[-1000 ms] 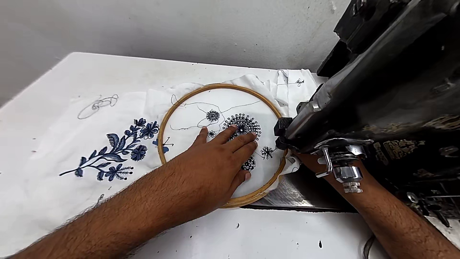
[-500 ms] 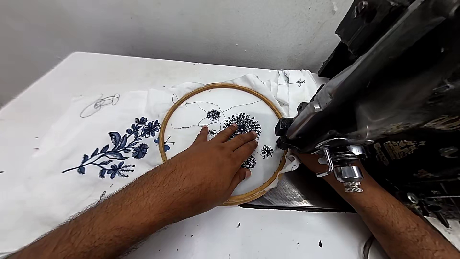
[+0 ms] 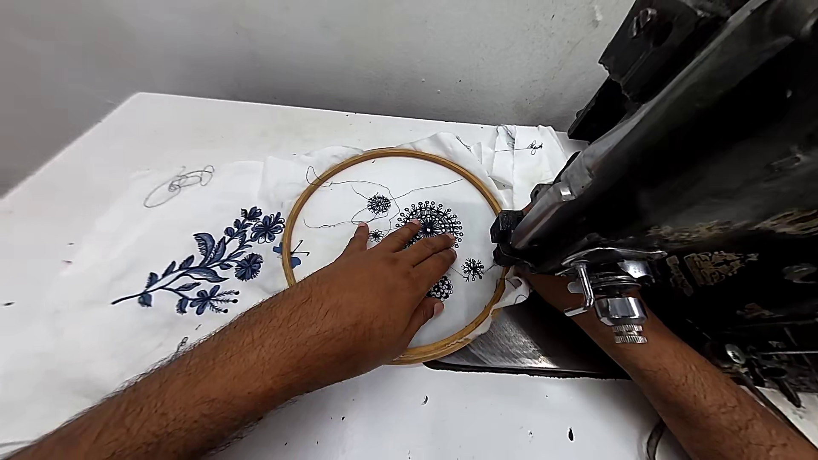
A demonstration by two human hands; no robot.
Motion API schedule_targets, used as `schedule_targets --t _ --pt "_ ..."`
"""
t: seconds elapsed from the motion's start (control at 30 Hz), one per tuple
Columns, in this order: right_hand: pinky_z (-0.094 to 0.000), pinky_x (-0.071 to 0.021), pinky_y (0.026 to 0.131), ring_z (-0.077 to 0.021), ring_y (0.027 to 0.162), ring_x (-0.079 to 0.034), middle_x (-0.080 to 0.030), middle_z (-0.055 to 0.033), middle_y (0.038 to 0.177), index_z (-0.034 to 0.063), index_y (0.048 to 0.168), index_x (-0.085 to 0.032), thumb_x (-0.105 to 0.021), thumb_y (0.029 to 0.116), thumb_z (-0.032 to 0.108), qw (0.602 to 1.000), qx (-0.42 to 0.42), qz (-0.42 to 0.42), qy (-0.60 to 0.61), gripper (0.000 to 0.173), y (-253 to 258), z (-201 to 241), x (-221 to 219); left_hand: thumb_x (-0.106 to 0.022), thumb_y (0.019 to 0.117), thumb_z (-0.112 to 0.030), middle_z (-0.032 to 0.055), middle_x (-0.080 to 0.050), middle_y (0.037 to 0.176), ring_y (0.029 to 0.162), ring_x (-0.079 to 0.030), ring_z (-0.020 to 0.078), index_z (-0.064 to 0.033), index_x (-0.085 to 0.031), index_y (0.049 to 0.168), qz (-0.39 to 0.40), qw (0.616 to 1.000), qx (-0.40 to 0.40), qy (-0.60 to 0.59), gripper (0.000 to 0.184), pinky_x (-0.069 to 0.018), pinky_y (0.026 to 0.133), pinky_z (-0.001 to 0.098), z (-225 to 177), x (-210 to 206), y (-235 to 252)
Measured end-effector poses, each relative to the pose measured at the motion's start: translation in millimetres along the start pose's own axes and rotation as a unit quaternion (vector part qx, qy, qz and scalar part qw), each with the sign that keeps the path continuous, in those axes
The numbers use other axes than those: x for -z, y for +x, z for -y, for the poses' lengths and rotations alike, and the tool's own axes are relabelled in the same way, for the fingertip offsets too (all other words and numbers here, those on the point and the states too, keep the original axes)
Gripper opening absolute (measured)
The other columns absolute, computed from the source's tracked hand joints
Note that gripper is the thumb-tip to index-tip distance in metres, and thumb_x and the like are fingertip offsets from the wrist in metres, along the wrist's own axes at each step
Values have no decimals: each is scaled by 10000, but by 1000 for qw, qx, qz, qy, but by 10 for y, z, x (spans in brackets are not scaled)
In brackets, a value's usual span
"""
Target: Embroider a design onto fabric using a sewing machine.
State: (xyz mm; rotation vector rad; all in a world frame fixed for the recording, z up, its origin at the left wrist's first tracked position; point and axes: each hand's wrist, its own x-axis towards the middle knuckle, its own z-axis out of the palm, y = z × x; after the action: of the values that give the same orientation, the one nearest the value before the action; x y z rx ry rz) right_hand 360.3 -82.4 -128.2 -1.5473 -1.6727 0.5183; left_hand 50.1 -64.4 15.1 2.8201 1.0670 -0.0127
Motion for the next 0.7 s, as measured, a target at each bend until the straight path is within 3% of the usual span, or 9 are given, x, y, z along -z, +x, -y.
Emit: schedule_targets --t 0.13,0.23,0.37,0.43,0.5,0.57,0.63,0.67,0.7 --pt "-339 -548 929 -106 1120 -626 -669 -30 1185 158 1256 -642 -740 910 219 996 -67 55 10 364 69 311 151 -391 1064 -446 -19 -399 1633 1526 -331 308 -177 -480 1545 -6 1000 1 0 559 -309 1106 752 -18 -6 4" --pt "-325 -568 896 -93 1072 -650 -690 -11 1111 176 1179 -693 -793 857 283 999 3 -23 -26 353 70 35 -17 -380 1064 -452 -26 -396 1634 1528 -329 299 -187 -477 1545 -7 1000 -1 2 558 -304 1112 751 -31 -19 13" --pt "-352 -544 914 -106 1084 -633 -682 -19 1102 172 1174 -686 -792 857 294 992 72 -37 -94 356 63 -2 23 -368 1062 -459 -35 -393 1636 1529 -328 291 -190 -477 1545 -11 1000 -7 3 564 -314 1113 742 -30 -38 17" --pt "-267 -528 854 -56 984 -634 -682 -34 1004 81 1104 -694 -764 846 230 987 120 -70 -83 305 76 411 149 -374 1063 -446 -28 -393 1637 1531 -325 297 -183 -480 1543 -14 1000 -9 -3 558 -301 1111 753 -34 -44 23" --pt "-138 -478 843 41 911 -603 -664 -19 961 9 1087 -654 -715 833 97 997 19 -4 -71 275 86 1175 431 -385 1064 -434 -17 -402 1633 1529 -328 313 -174 -485 1540 -20 1000 -12 -11 551 -284 1107 768 -39 -49 30" --pt "-101 -456 808 63 854 -585 -651 -24 915 -25 1048 -646 -698 831 54 999 2 -9 -47 237 94 1337 466 -375 1066 -436 -16 -408 1629 1529 -328 312 -175 -485 1539 -23 1000 -13 -11 551 -278 1111 769 -39 -56 38" --pt "-133 -477 859 72 930 -589 -654 31 954 67 1063 -669 -737 851 179 995 69 -24 -65 249 96 915 360 -366 1070 -438 -20 -392 1639 1536 -314 309 -179 -476 1547 -20 1000 -12 -12 554 -271 1115 769 -37 -59 44" --pt "-207 -508 846 7 964 -616 -678 17 970 112 1053 -714 -773 837 288 982 157 -88 -65 285 120 411 170 -359 1071 -443 -26 -390 1639 1537 -312 305 -184 -476 1547 -21 1000 -12 -10 554 -274 1116 768 -30 -67 45" --pt "-273 -524 870 -42 1025 -623 -683 17 1027 174 1090 -719 -782 839 370 980 160 -79 -88 324 124 108 100 -356 1070 -446 -28 -394 1637 1536 -315 305 -186 -480 1544 -25 1000 -12 -9 554 -276 1115 769 -23 -76 47"
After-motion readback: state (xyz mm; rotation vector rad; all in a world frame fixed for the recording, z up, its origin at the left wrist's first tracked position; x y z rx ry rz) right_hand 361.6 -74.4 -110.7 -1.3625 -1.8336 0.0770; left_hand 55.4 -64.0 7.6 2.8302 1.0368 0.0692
